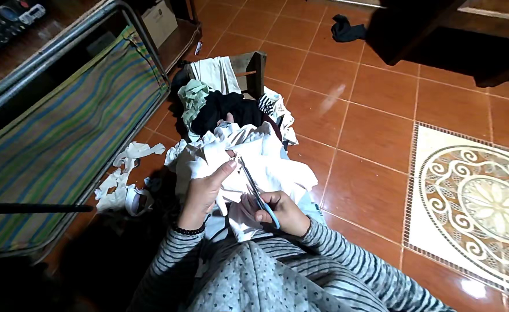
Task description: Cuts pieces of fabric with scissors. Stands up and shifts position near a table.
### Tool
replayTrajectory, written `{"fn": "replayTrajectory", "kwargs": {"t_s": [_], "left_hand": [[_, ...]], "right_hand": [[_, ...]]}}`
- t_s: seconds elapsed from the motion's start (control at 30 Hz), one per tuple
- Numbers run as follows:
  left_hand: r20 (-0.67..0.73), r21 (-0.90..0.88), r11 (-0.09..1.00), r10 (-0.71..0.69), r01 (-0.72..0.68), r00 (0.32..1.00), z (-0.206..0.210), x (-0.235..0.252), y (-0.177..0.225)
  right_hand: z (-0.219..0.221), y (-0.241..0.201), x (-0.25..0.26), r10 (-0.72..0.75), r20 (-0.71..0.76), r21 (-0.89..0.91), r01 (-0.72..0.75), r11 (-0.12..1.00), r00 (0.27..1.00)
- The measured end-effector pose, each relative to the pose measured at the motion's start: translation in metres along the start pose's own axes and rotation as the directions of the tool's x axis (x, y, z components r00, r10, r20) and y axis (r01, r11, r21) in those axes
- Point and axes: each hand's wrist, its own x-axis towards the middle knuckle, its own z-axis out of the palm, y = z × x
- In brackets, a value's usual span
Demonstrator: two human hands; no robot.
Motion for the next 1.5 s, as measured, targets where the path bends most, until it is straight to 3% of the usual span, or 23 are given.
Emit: {"fn": "replayTrajectory", "kwargs": {"t_s": [0.2, 1.07, 1.27, 1.5], "left_hand": [[0.019, 0.042, 0.999, -0.006, 0.005, 1.000, -0.001, -0.002, -0.002], [0.050, 0.155, 0.967, -0.210, 0.200, 0.976, 0.014, -0.014, 0.002], [0.048, 0.169, 0.963, -0.219, 0.208, 0.975, 0.013, -0.013, 0.002], [0.084, 0.213, 0.944, -0.274, 0.252, 0.958, 0.014, -0.015, -0.001]], "right_hand": [[0.002, -0.009, 0.001, 0.053, 0.112, 0.142, -0.069, 0.987, 0.992], [0.009, -0.002, 0.003, -0.091, 0.140, 0.185, 0.064, 0.981, 0.986], [0.010, -0.005, 0.001, -0.015, 0.094, 0.146, 0.001, 0.989, 0.995], [0.010, -0.002, 0.000, -0.085, 0.142, 0.174, 0.060, 0.983, 0.986]]}}
